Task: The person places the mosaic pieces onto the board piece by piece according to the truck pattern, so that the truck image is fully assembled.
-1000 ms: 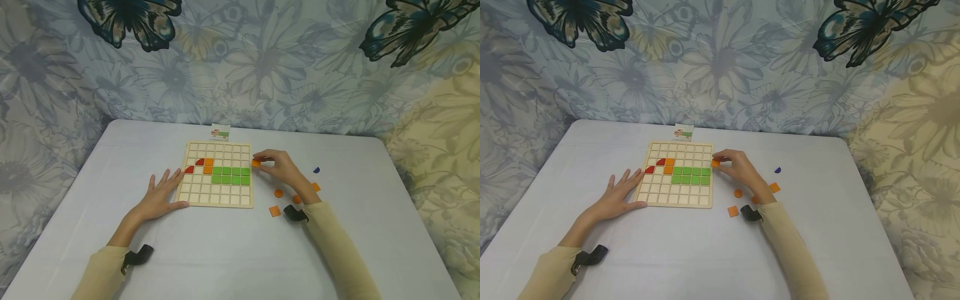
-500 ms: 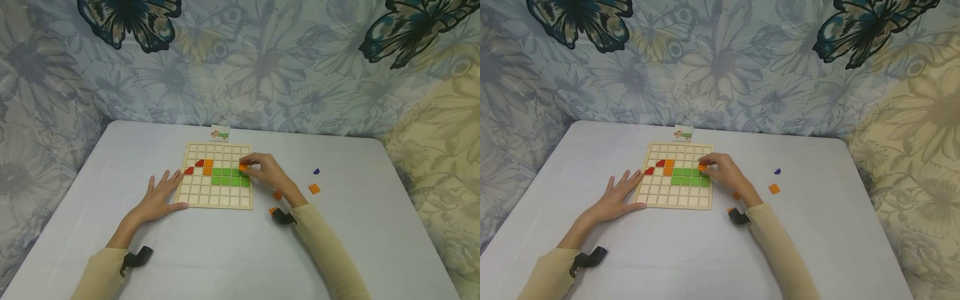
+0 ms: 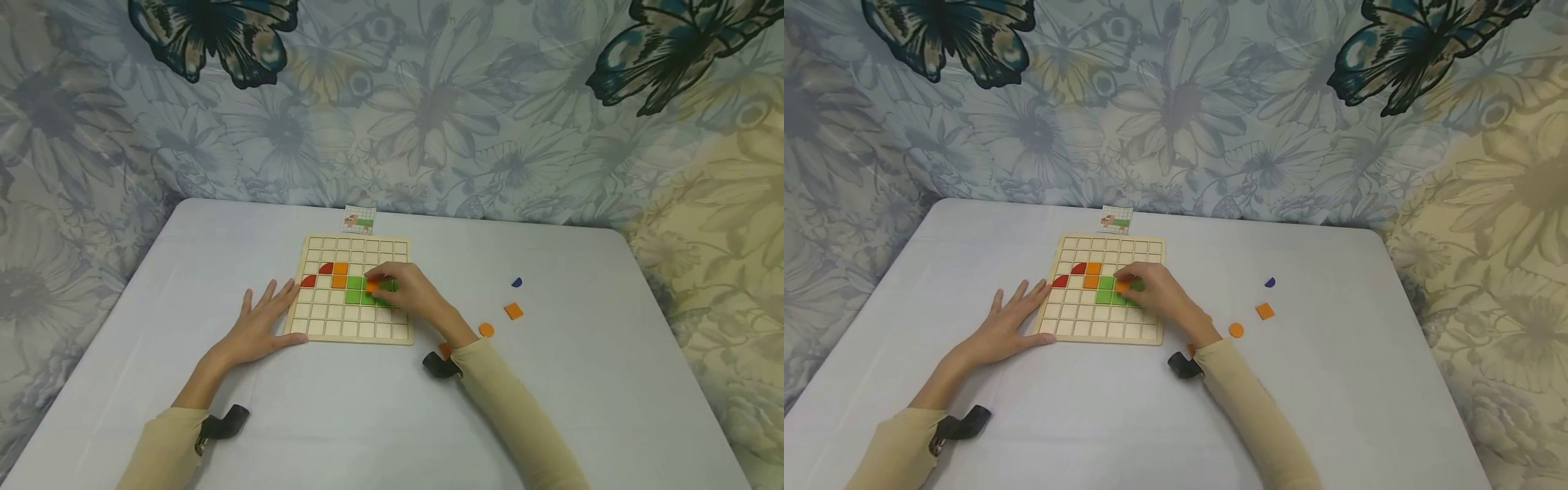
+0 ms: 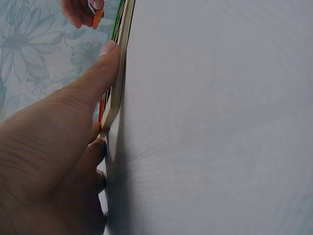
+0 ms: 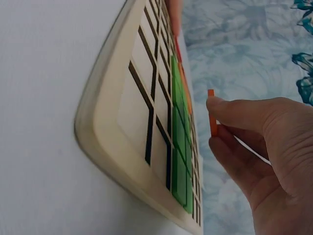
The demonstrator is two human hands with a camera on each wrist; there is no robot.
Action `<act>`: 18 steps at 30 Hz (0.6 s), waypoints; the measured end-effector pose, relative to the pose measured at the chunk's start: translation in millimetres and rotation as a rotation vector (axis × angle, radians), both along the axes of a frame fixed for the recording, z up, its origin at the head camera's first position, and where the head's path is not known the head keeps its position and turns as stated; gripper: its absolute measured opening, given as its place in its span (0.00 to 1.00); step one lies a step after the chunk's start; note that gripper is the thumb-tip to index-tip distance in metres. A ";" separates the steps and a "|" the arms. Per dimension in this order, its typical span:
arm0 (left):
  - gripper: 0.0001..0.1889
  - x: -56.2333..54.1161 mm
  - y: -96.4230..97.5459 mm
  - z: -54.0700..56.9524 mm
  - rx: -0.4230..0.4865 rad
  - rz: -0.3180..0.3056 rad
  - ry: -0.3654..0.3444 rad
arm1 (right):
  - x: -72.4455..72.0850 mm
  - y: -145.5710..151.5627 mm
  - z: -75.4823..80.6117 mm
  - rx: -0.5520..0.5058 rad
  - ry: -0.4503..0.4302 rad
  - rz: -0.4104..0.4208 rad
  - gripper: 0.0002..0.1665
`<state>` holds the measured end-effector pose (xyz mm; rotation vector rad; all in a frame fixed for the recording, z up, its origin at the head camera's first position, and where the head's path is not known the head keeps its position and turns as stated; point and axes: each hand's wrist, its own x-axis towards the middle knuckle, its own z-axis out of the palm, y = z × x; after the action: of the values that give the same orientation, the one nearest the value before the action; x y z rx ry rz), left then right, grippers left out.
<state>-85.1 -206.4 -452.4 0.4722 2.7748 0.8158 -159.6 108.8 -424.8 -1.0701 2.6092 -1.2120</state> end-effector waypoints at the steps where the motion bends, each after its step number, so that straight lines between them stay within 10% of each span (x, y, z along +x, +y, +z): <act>1: 0.56 -0.1 -0.1 0.3 0.000 -0.001 0.001 | 0.7 -2.0 -0.3 -0.003 -0.003 0.003 0.19; 18: 0.56 -2.1 -3.5 -2.9 0.005 -0.019 -0.003 | 11.3 -39.3 -1.5 0.012 -0.022 0.013 0.17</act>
<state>-87.3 -209.9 -455.3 0.4968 2.7617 0.8189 -148.3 69.5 -426.3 -1.0643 2.5860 -1.1963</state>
